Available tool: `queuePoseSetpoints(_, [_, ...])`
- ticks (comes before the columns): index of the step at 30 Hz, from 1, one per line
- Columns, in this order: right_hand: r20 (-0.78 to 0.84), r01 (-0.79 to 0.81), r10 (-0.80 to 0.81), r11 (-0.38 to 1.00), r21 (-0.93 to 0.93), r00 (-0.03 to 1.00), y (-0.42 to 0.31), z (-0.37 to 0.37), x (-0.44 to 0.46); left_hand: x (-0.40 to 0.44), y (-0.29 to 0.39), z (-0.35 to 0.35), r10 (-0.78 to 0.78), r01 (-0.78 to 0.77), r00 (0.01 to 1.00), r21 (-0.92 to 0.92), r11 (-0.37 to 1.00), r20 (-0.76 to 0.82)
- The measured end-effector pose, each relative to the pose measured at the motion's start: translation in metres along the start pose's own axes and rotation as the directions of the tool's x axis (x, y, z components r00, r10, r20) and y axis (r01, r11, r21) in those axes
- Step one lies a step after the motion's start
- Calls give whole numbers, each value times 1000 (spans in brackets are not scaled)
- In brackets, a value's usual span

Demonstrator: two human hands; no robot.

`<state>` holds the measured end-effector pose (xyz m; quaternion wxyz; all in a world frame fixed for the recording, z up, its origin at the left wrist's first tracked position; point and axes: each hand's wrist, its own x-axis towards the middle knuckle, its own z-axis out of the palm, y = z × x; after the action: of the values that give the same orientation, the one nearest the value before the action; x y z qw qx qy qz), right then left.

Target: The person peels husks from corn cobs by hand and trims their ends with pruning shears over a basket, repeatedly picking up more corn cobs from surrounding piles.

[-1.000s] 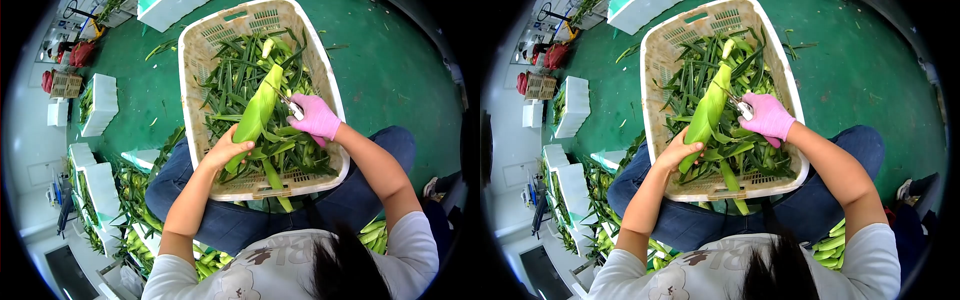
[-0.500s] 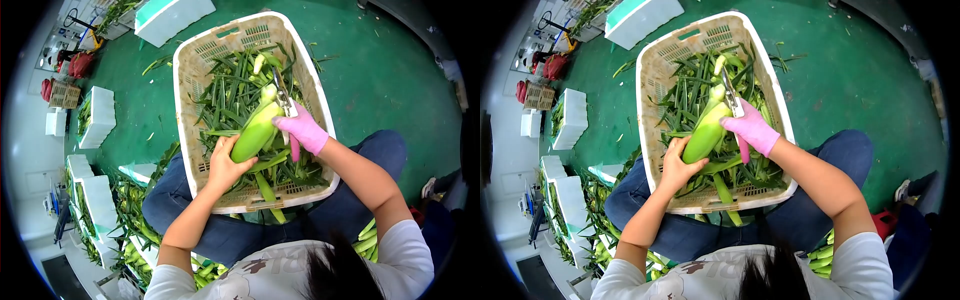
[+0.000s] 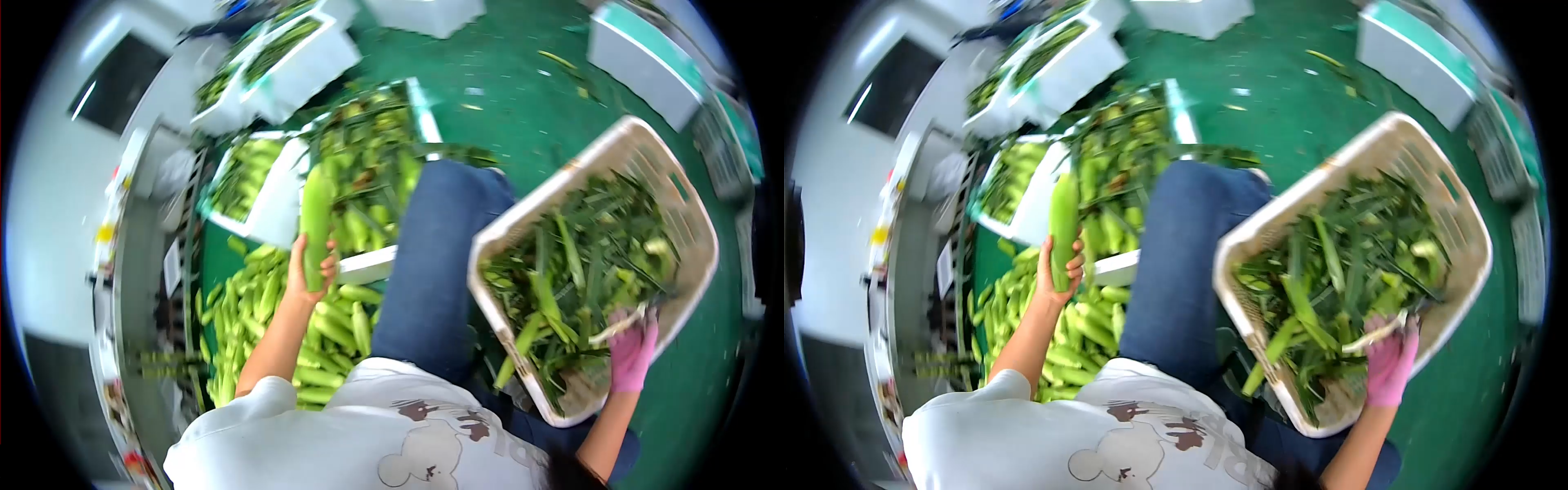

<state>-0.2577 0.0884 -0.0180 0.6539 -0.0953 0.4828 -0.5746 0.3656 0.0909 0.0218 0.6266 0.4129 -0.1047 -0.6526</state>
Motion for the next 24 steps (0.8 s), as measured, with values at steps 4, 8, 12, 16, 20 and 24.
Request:
queuePoseSetpoints(4, [289, -392, 351, 915, 96, 890, 46, 25, 0, -145, 48, -303, 267, -25, 505, 295, 955, -821])
queuePoseSetpoints(8, [278, -395, 370, 918, 39, 887, 72, 46, -9, -269, 46, -367, 313, -361, 89, 263, 895, -945])
queuePoseSetpoints(12, [287, -403, 382, 915, 18, 879, 79, 65, -10, -145, 79, -412, 355, -453, 310, 192, 871, -882])
queuePoseSetpoints(16, [325, -407, 376, 913, 30, 868, 78, 87, -14, 109, 96, -218, 496, -33, 786, 776, 630, -369])
queuePoseSetpoints(20, [304, -356, 326, 933, 49, 895, 74, 93, -18, 260, 91, -84, 542, 619, 714, 762, -191, -444])
queuePoseSetpoints(24, [296, -257, 229, 964, 60, 927, 82, 83, -24, 373, 63, -161, 314, 324, 871, 922, 211, -378])
